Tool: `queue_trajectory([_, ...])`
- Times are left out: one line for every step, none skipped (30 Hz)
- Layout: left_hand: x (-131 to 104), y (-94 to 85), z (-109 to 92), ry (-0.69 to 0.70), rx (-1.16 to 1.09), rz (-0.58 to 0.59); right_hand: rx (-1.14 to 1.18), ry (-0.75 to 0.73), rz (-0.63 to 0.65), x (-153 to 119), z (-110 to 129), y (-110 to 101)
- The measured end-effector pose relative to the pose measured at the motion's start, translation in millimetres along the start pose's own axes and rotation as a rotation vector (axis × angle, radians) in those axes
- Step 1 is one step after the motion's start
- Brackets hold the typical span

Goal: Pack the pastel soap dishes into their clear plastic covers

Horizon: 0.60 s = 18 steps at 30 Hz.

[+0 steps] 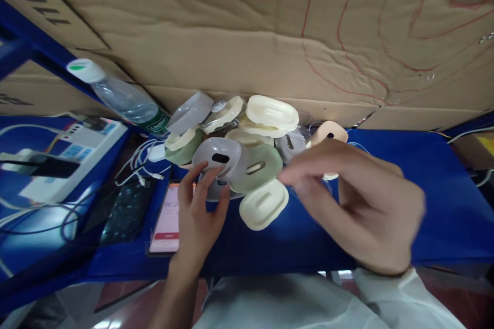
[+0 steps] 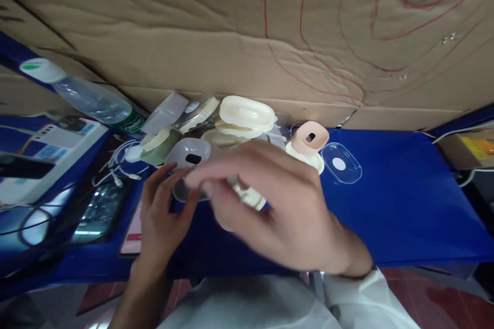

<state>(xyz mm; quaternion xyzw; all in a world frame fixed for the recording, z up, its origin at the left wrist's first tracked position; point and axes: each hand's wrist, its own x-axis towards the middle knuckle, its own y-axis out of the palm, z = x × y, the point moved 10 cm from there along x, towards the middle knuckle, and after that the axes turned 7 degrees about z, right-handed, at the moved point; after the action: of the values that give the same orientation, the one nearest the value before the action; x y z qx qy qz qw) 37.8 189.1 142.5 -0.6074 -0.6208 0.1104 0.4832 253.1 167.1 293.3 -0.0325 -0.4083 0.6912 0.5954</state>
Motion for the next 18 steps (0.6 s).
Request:
queue_trajectory([-1,-0.4,0,-0.002,0.004,0.007,-0.028,0.003,-0.002,3,-11,3])
queue_trajectory([-1,-1.1,1,-0.005,0.008,0.012,-0.041,0.019,-0.009,4,-24,7])
queue_trajectory([-2,-2.2,2,-0.009,0.01,0.012,-0.038,0.038,-0.01,4,-38,11])
queue_trajectory([-3,-3.3,3,-0.013,0.012,0.012,-0.026,0.061,-0.011,0,-52,15])
queue_trajectory([-5,-4.3,4,-0.016,0.013,0.012,-0.012,0.092,-0.015,-5,-67,18])
queue_trajectory([-6,-5.5,5,-0.017,0.015,0.009,0.002,0.132,-0.03,-13,-81,19])
queue_trajectory([-8,-6.6,5,-0.015,0.016,0.005,0.016,0.184,-0.052,-23,-96,19])
queue_trajectory([-9,-7.4,5,-0.011,0.017,0.002,0.033,0.242,-0.084,-34,-110,18])
queue_trajectory([-11,-7.7,5,-0.01,0.018,0.001,0.054,0.3,-0.113,-46,-122,18])
queue_trajectory([-13,-7.7,5,-0.01,0.018,0.001,0.077,0.354,-0.138,-59,-131,18])
queue_trajectory([-15,-7.5,5,-0.014,0.017,0.001,0.1,0.404,-0.152,-71,-139,19])
queue_trajectory([-17,-7.2,6,-0.022,0.015,0.0,0.122,0.443,-0.161,-82,-144,22])
queue_trajectory([-20,-7.1,7,-0.029,0.012,-0.002,0.147,0.477,-0.162,-92,-148,26])
queue_trajectory([-22,-7.5,8,-0.035,0.008,-0.007,0.174,0.505,-0.161,-101,-150,30])
queue_trajectory([-26,-8.7,8,-0.034,0.004,-0.018,0.205,0.529,-0.159,-110,-152,35])
queue_trajectory([-29,-11.2,7,-0.02,0.0,-0.038,0.238,0.549,-0.163,-118,-154,40])
queue_trajectory([-33,-15.1,4,0.005,-0.001,-0.067,0.268,0.568,-0.171,-126,-157,44])
queue_trajectory([-38,-19.9,-1,0.041,-0.004,-0.105,0.288,0.582,-0.184,-133,-159,46])
